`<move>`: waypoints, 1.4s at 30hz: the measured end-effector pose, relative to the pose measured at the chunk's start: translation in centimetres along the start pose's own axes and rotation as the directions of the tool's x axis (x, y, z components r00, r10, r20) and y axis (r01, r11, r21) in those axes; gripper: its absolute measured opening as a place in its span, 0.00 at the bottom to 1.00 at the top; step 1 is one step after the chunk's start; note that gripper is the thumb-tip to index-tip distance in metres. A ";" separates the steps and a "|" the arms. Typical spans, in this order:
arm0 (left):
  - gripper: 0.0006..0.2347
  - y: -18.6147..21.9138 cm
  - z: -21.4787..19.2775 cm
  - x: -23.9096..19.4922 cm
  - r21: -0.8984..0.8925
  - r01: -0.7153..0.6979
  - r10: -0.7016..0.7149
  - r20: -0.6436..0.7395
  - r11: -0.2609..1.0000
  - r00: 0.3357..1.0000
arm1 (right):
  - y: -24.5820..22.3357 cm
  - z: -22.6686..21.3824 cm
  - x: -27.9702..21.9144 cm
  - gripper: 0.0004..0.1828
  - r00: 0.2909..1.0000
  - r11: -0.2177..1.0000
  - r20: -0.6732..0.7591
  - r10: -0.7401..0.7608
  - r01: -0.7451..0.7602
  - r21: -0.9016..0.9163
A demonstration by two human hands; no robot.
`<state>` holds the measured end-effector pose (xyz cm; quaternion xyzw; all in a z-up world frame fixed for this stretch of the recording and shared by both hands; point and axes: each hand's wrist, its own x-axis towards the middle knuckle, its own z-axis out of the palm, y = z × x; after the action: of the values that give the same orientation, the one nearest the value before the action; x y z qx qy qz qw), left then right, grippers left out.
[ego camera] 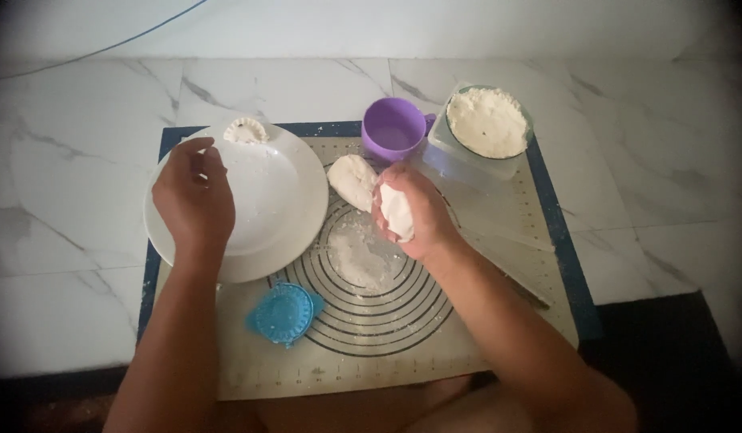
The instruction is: A person is sitting on the floor, cutting dough with a knife and using a plastic mold to shape individual pastries on a silicone mat.
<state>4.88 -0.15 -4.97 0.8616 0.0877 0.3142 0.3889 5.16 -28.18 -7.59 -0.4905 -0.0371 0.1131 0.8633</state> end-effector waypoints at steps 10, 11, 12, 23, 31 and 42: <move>0.11 -0.2 0.7 -0.3 -0.008 -0.423 0.404 0.316 0.906 0.858 | -0.8 0.3 0.2 0.10 0.988 1.000 -0.155 -0.017 0.019 0.016; 0.19 -0.4 0.6 -0.2 -0.044 -0.325 0.325 0.264 0.945 0.908 | -1.2 0.5 0.3 0.14 0.992 0.991 -0.124 0.020 -0.003 0.136; 0.28 -0.6 0.5 -0.2 -0.084 -0.224 0.237 0.215 0.971 0.947 | -1.6 0.8 0.3 0.19 0.995 0.967 -0.089 0.053 -0.028 0.253; 0.20 -1.3 1.0 -0.3 -0.153 -0.091 0.104 0.077 0.984 0.992 | -0.9 -0.4 0.2 0.16 0.989 0.968 -0.037 0.143 -0.132 0.212; 0.15 -0.3 0.6 -0.6 -0.181 -0.173 0.185 0.047 0.968 0.982 | -1.6 0.9 -0.3 0.12 0.998 0.998 0.033 0.055 -0.054 -0.013; 0.10 0.3 1.0 -0.8 -0.049 -0.532 0.524 -0.117 0.845 0.843 | -1.8 1.4 -0.4 0.17 0.997 0.963 -0.019 0.079 -0.071 0.260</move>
<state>4.84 -1.27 -5.65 0.8195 -0.1463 0.4550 0.3164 4.79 -28.02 -5.29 -0.3763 0.0091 0.1425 0.9154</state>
